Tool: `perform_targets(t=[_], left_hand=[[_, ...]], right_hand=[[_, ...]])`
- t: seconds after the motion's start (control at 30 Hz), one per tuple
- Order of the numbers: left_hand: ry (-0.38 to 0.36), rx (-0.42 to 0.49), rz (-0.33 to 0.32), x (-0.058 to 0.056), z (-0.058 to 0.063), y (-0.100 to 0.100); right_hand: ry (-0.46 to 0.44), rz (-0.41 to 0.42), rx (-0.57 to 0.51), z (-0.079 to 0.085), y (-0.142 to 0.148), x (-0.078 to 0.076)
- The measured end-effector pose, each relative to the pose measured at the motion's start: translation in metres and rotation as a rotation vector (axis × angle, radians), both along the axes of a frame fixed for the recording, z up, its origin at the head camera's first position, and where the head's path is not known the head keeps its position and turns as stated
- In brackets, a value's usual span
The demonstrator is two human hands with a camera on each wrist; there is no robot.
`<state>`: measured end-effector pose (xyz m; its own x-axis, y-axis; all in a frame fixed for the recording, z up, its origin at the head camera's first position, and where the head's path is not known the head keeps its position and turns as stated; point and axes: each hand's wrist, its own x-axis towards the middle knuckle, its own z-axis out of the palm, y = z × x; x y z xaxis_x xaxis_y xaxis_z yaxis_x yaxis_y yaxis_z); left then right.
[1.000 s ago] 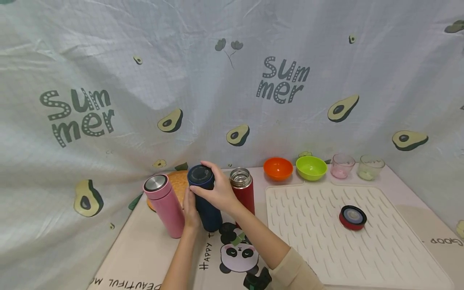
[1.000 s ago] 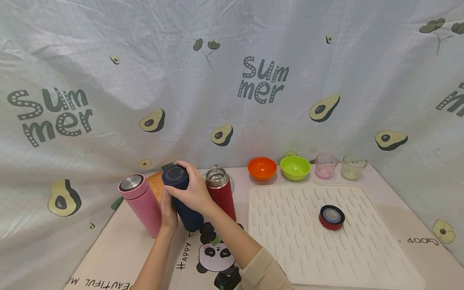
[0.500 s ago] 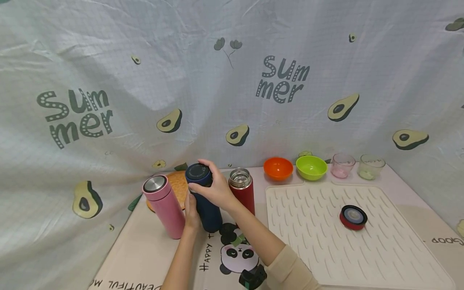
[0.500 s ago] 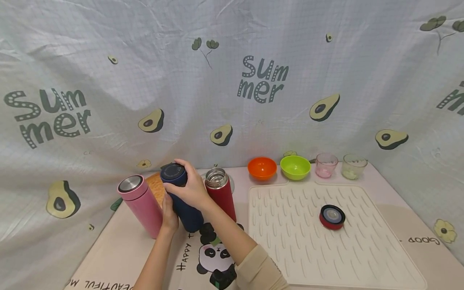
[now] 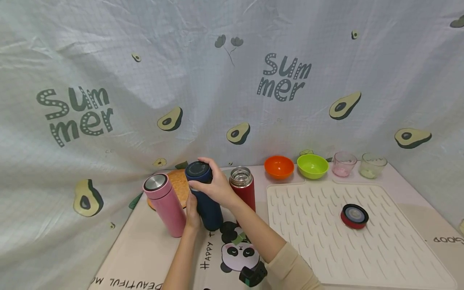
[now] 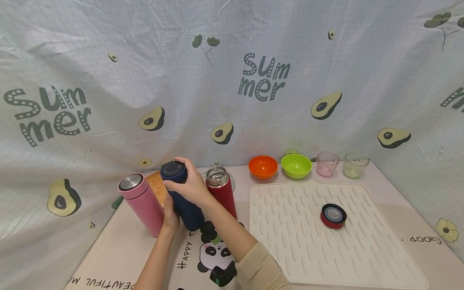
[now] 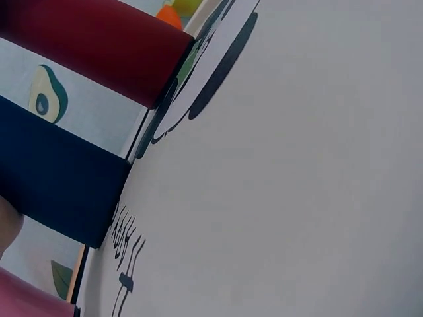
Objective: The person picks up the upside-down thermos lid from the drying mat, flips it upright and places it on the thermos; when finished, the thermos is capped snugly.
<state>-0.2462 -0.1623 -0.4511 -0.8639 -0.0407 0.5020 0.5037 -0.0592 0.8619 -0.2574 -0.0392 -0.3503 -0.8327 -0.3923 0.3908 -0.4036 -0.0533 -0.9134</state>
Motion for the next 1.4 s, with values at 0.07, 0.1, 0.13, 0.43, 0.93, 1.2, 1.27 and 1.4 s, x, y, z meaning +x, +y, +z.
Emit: perform_targets(t=[0.07,0.1,0.13,0.43,0.93,1.2,1.27,1.4], left_hand=[[0.007,-0.021,-0.002,-0.001,-0.001,-0.001],[0.007,-0.028,-0.004,-0.001,-0.002,-0.001],[0.006,-0.037,-0.001,-0.001,-0.002,-0.002],[0.018,-0.083,-0.003,0.0,-0.002,-0.003],[0.053,-0.114,0.001,-0.001,-0.003,-0.004],[0.062,-0.1,0.006,0.0,-0.002,-0.004],[0.072,-0.093,0.005,0.0,-0.002,-0.004],[0.076,-0.087,0.01,0.0,-0.001,-0.004]], right_hand=[[-0.008,0.012,0.008,0.007,0.002,0.005],[-0.011,0.017,0.012,0.01,0.003,0.008],[-0.013,0.023,0.014,0.013,0.004,0.01],[-0.001,0.057,-0.014,0.019,0.008,0.017],[0.036,0.006,-0.033,-0.013,0.0,-0.003],[0.149,-0.179,0.06,-0.011,-0.011,0.0],[0.14,-0.205,0.094,-0.01,-0.012,0.001],[0.088,-0.141,0.087,-0.011,-0.008,0.003]])
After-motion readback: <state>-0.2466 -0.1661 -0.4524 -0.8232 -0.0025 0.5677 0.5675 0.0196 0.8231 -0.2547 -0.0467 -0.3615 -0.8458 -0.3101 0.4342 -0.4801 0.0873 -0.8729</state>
